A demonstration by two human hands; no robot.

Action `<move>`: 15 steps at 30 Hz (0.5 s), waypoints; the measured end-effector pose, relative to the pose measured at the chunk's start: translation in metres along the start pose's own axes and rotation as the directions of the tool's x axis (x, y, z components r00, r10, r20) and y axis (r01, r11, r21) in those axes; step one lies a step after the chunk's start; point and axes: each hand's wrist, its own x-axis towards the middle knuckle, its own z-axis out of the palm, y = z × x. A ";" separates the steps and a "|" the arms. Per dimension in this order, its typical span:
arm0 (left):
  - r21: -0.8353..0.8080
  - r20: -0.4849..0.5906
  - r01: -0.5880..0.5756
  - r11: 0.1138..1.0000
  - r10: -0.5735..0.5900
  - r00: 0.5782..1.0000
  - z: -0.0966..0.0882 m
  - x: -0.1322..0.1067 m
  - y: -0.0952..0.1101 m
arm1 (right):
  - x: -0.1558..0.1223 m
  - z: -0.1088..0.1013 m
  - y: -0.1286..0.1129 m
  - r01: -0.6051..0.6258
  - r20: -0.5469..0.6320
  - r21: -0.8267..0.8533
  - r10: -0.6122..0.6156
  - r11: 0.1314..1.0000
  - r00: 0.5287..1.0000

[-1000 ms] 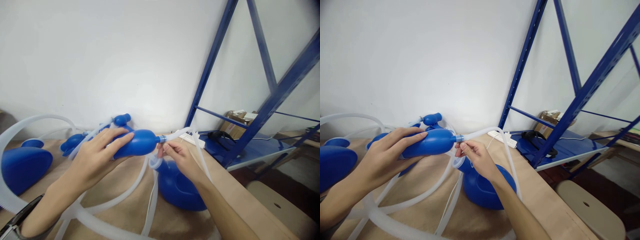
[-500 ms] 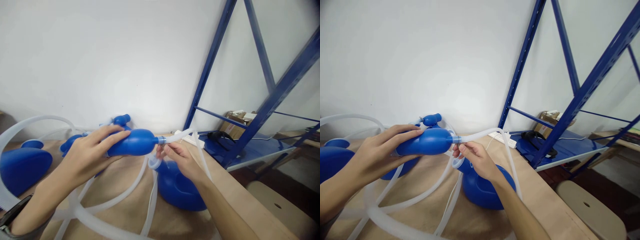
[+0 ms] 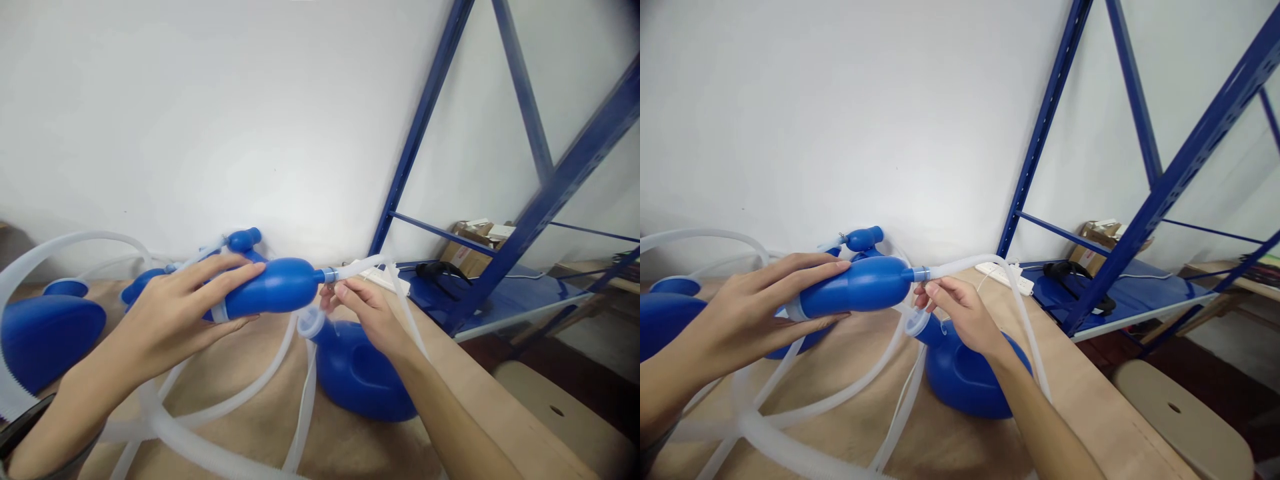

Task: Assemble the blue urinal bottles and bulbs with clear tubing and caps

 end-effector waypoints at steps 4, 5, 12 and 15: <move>-0.080 0.007 0.029 0.996 -0.029 1.000 -0.004 0.000 0.003 | 0.002 -0.009 0.002 0.032 -0.047 -0.072 -0.035 0.997 0.998; -0.087 0.017 0.040 0.995 -0.039 0.999 -0.005 0.000 0.002 | 0.003 -0.013 0.001 0.035 -0.063 -0.089 -0.041 0.995 0.997; -0.019 -0.127 0.121 0.993 -0.122 0.984 -0.017 0.005 0.001 | -0.010 -0.064 -0.022 -0.150 0.162 -0.716 0.371 0.682 0.915; -0.010 -0.267 0.321 0.947 -0.312 0.912 -0.019 0.005 0.002 | -0.015 -0.083 -0.022 -0.211 0.154 -0.883 0.683 0.420 0.714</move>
